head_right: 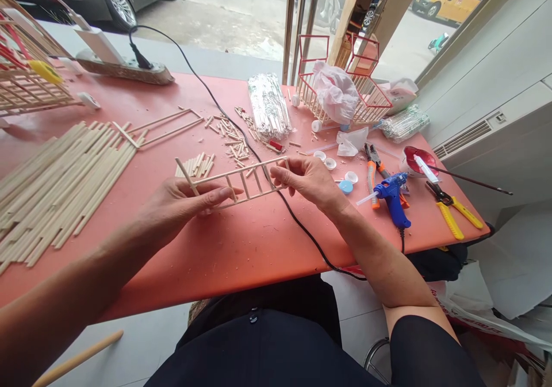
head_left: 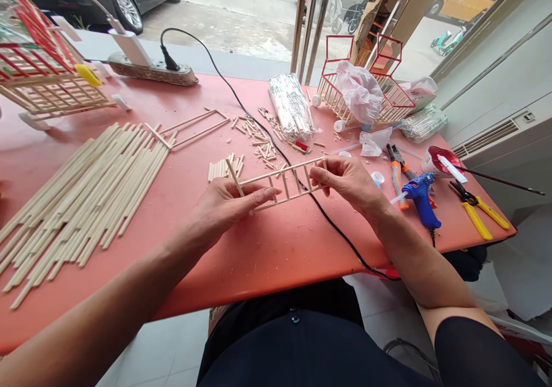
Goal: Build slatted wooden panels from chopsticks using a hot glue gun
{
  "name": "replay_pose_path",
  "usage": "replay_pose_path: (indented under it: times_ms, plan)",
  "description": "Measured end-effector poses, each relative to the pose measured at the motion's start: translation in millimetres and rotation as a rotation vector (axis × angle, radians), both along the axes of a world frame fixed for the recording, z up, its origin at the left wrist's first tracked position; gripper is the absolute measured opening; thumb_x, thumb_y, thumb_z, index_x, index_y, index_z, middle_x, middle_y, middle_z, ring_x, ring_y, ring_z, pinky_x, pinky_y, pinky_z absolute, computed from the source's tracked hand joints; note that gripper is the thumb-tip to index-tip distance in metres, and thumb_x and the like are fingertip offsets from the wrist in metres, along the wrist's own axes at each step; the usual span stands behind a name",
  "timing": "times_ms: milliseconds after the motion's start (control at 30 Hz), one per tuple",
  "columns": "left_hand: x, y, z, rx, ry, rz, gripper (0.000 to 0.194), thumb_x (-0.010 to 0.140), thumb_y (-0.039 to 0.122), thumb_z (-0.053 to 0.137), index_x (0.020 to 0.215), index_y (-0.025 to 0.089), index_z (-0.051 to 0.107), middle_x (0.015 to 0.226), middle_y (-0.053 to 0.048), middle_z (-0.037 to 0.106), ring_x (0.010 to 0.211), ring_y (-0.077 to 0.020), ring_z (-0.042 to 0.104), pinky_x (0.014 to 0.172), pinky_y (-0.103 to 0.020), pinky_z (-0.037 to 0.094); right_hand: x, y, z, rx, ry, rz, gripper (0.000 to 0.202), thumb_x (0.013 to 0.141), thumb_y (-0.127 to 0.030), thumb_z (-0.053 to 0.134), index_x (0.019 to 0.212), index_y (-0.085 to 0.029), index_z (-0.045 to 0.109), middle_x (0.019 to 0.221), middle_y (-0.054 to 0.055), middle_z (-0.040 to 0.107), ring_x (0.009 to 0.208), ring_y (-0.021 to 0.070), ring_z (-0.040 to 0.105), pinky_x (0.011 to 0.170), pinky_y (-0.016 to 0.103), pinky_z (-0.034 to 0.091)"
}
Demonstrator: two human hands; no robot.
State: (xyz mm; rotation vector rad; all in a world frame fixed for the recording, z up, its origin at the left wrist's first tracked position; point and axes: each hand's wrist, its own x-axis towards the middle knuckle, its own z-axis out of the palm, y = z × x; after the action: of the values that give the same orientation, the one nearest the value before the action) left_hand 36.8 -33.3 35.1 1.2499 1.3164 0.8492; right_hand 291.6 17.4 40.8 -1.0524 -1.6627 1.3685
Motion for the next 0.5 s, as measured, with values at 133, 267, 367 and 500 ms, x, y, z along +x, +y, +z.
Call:
replay_pose_path:
  times_ms: [133, 267, 367, 500]
  plan:
    - [-0.9, 1.1, 0.6, 0.024, 0.004, 0.021, 0.049, 0.068, 0.067, 0.087, 0.085, 0.021, 0.088, 0.100, -0.009, 0.084, 0.073, -0.0197, 0.064, 0.059, -0.027, 0.041, -0.5, 0.1, 1.7, -0.011, -0.003, -0.015, 0.053, 0.076, -0.065, 0.088, 0.073, -0.015, 0.071, 0.069, 0.001, 0.066, 0.056, 0.0083, 0.052, 0.047, 0.021, 0.043]
    - [-0.5, 1.0, 3.6, 0.026, -0.091, 0.105, 0.041, 0.068, 0.058, 0.091, 0.085, 0.021, 0.087, 0.076, -0.004, 0.076, 0.063, -0.0133, 0.052, 0.057, -0.025, 0.037, -0.3, 0.5, 0.1, -0.015, -0.002, -0.023, 0.052, 0.077, -0.064, 0.088, 0.074, -0.015, 0.071, 0.070, 0.001, 0.067, 0.057, 0.0087, 0.053, 0.047, 0.021, 0.043]
    - [0.1, 1.0, 4.4, 0.001, -0.110, 0.067, 0.035, 0.069, 0.052, 0.091, 0.069, 0.019, 0.082, 0.066, -0.003, 0.068, 0.062, -0.0124, 0.049, 0.057, -0.025, 0.035, -0.3, 0.2, -1.3, -0.007, -0.002, -0.017, 0.052, 0.079, -0.065, 0.086, 0.074, -0.016, 0.072, 0.071, 0.002, 0.067, 0.059, 0.0092, 0.053, 0.048, 0.021, 0.044]
    - [1.0, 1.9, 0.5, -0.008, -0.137, 0.043, 0.035, 0.067, 0.052, 0.092, 0.069, 0.018, 0.082, 0.067, -0.003, 0.068, 0.061, -0.0120, 0.046, 0.057, -0.026, 0.033, -1.0, -0.7, -2.2, -0.004, -0.004, -0.013, 0.051, 0.079, -0.064, 0.087, 0.073, -0.016, 0.071, 0.071, 0.002, 0.068, 0.061, 0.0100, 0.055, 0.048, 0.021, 0.043]
